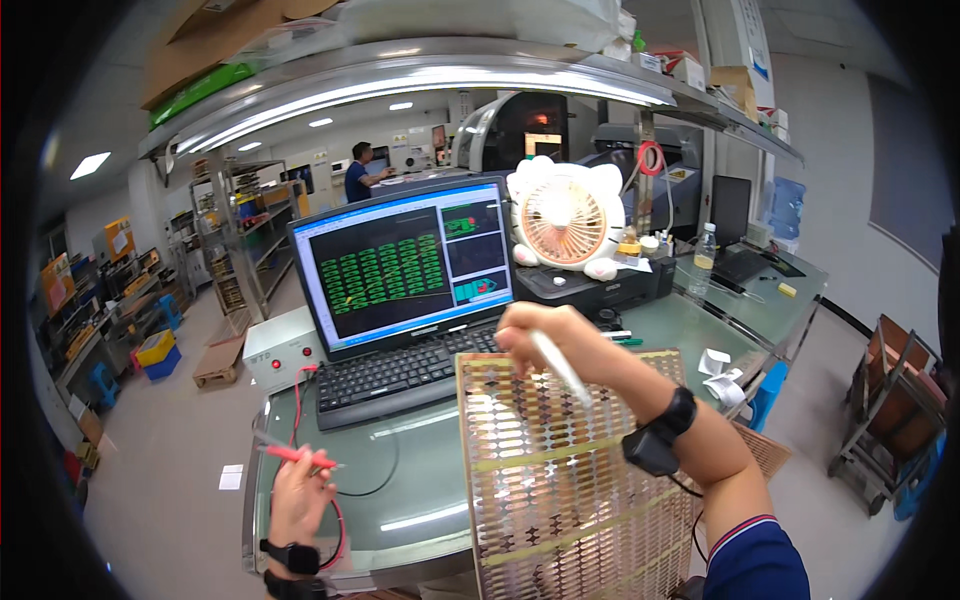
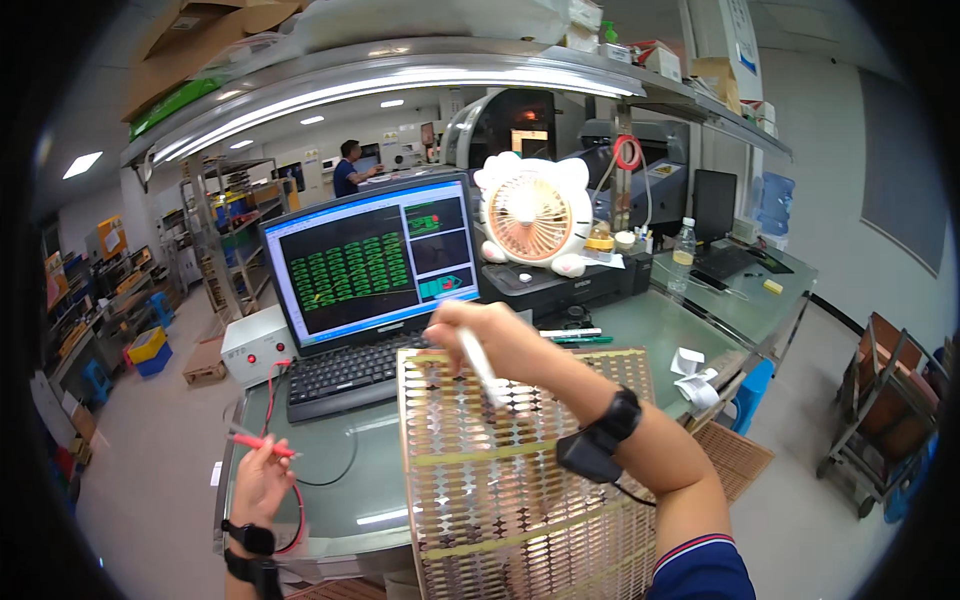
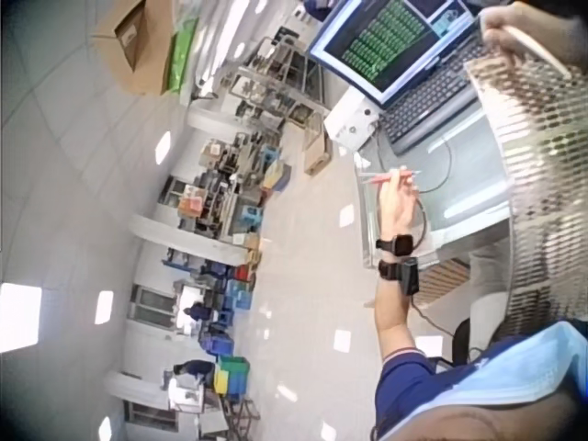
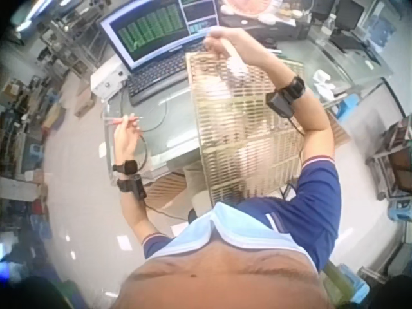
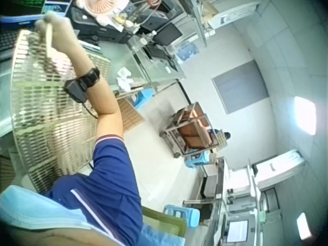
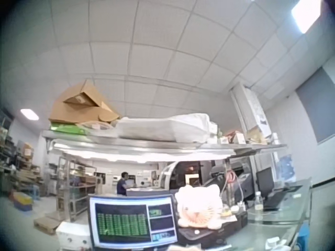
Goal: Inspecting and testing an electronic panel grid using a multimeter probe and marking points with a pen while using a computer interface.
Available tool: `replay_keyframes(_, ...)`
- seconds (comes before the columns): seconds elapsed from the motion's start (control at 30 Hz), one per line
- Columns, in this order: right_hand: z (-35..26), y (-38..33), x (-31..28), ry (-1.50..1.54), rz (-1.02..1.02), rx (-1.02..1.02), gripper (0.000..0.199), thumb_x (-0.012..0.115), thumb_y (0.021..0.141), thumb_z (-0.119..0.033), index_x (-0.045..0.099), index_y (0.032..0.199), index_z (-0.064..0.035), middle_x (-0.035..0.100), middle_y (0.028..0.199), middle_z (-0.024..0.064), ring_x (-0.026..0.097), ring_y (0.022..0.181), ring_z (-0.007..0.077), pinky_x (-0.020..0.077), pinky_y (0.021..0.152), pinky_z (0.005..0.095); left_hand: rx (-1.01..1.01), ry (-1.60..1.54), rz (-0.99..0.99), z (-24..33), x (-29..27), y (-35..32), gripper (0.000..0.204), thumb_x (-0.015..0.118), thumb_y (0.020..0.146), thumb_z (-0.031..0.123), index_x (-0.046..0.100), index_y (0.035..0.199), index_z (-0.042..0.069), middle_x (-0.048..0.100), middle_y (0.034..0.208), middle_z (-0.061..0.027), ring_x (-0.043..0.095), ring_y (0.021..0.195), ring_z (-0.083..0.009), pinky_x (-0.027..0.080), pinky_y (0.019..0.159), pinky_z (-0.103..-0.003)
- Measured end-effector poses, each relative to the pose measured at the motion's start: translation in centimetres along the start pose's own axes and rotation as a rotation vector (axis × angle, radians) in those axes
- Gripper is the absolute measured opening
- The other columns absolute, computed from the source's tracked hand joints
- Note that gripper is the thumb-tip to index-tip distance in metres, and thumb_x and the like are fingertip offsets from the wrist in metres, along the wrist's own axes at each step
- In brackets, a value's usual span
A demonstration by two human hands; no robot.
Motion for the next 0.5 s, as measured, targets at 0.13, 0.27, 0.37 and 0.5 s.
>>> replay_keyframes(0.13, 6.5, -6.2, -9.7, 0.069, 0.294, 0.120, 0.022, 0.049, 0.097, -0.020, 0.056, 0.091, -0.0001, 0.064, 0.073, 0.0061, 0.060, 0.063, 0.0091, 0.0488, 0.057, 0.0227, 0.028, -0.041, 0.125, 0.2, -4.5, -2.8, 0.014, 0.054, 0.094, 0.020, 0.052, 0.100, 0.008, 0.058, 0.092, -0.0056, 0.062, 0.086, -0.0250, 0.049, 0.068, -0.037)
replay_keyframes(0.27, 10.7, -15.1, -16.2, 0.034, 0.574, 0.225, 0.021, 0.049, 0.097, -0.020, 0.055, 0.091, 0.0000, 0.065, 0.076, 0.0079, 0.060, 0.064, 0.0101, 0.0492, 0.059, 0.0230, 0.175, 0.055, 0.211, 1.6, -5.3, -9.5, 0.028, 0.053, 0.094, 0.027, 0.048, 0.114, 0.007, 0.049, 0.129, -0.0122, 0.056, 0.107, -0.0269, 0.046, 0.083, -0.044)
replay_keyframes(0.37, 16.9, -24.5, -18.7, -0.078, 0.721, 0.422, 0.021, 0.051, 0.096, -0.021, 0.054, 0.089, -0.0019, 0.065, 0.074, 0.0074, 0.060, 0.063, 0.0109, 0.0489, 0.057, 0.0241, -0.153, 0.205, -0.156, -3.1, 1.2, -14.0, 0.026, 0.048, 0.097, 0.017, 0.048, 0.120, 0.005, 0.053, 0.117, -0.0084, 0.057, 0.103, -0.0215, 0.049, 0.090, -0.037)
replay_keyframes(0.5, 23.9, -35.0, -17.5, -0.229, 0.741, 0.595, 0.024, 0.054, 0.095, -0.025, 0.053, 0.086, -0.0033, 0.065, 0.070, 0.0053, 0.060, 0.059, 0.0111, 0.0484, 0.054, 0.0245, -0.389, 0.330, -0.284, -10.4, 2.1, -18.8, 0.031, 0.049, 0.097, 0.023, 0.052, 0.121, 0.004, 0.057, 0.116, -0.0095, 0.057, 0.104, -0.0204, 0.047, 0.091, -0.034)
Point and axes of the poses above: each hand's wrist, its own y-axis towards the middle knuckle, its own x-axis out of the palm, z = x × y, the point moved 10 cm from there along y, towards the middle knuckle
